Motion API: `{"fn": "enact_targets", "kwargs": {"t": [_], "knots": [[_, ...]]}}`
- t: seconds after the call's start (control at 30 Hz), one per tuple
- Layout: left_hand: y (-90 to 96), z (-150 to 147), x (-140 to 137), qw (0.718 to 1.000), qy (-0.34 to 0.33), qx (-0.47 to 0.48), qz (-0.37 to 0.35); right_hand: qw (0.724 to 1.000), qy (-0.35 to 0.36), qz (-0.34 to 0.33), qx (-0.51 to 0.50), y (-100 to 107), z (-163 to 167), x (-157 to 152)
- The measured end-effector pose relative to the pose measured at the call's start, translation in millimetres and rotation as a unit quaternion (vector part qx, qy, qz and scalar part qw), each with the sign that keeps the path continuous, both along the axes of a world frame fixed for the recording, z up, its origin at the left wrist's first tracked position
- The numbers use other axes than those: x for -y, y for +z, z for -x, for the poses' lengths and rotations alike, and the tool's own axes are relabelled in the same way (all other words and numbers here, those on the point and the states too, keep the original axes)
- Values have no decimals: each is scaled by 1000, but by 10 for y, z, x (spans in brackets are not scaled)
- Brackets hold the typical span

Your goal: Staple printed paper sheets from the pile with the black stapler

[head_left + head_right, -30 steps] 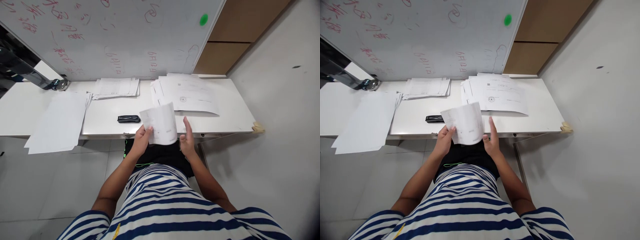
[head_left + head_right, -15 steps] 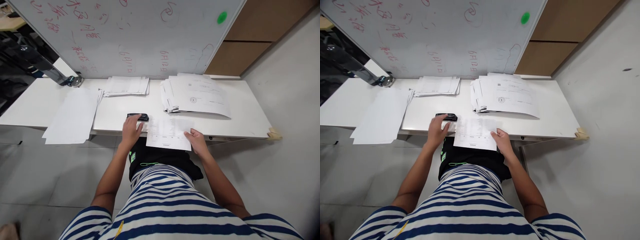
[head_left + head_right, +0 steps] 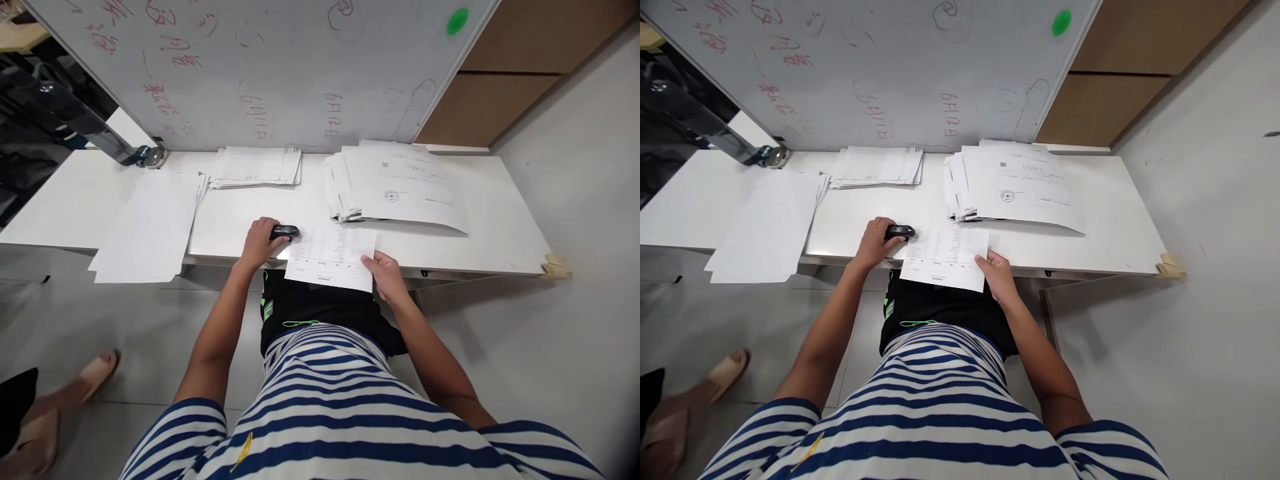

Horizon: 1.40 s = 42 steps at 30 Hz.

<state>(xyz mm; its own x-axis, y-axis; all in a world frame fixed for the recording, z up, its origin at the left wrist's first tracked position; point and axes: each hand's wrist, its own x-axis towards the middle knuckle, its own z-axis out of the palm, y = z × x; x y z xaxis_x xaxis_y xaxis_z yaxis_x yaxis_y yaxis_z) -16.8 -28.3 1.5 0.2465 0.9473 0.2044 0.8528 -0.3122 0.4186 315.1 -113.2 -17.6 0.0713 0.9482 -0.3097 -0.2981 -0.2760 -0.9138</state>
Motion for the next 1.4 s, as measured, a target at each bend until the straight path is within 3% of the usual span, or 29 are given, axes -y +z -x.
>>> {"fn": "enact_targets", "kwargs": {"t": [0.2,0.37,0.6,0.93,1.23,1.4], "knots": [[97,-26,35,1000,-7,14,21,999,48,-5,-24,-25,219,-9],[248,-57,11,997,10,56,57,999,47,-3,-8,-28,240,14],[346,-341,-261,990,115,75,-30,999,44,10,14,-30,207,13],[219,-634,-393,985,166,-3,45,997,76,21,22,-88,208,-40],[114,-691,-396,995,93,-42,15,994,88,26,54,-130,194,-60],[133,-668,-418,994,101,-31,35,996,78,19,40,-144,213,-71]]}}
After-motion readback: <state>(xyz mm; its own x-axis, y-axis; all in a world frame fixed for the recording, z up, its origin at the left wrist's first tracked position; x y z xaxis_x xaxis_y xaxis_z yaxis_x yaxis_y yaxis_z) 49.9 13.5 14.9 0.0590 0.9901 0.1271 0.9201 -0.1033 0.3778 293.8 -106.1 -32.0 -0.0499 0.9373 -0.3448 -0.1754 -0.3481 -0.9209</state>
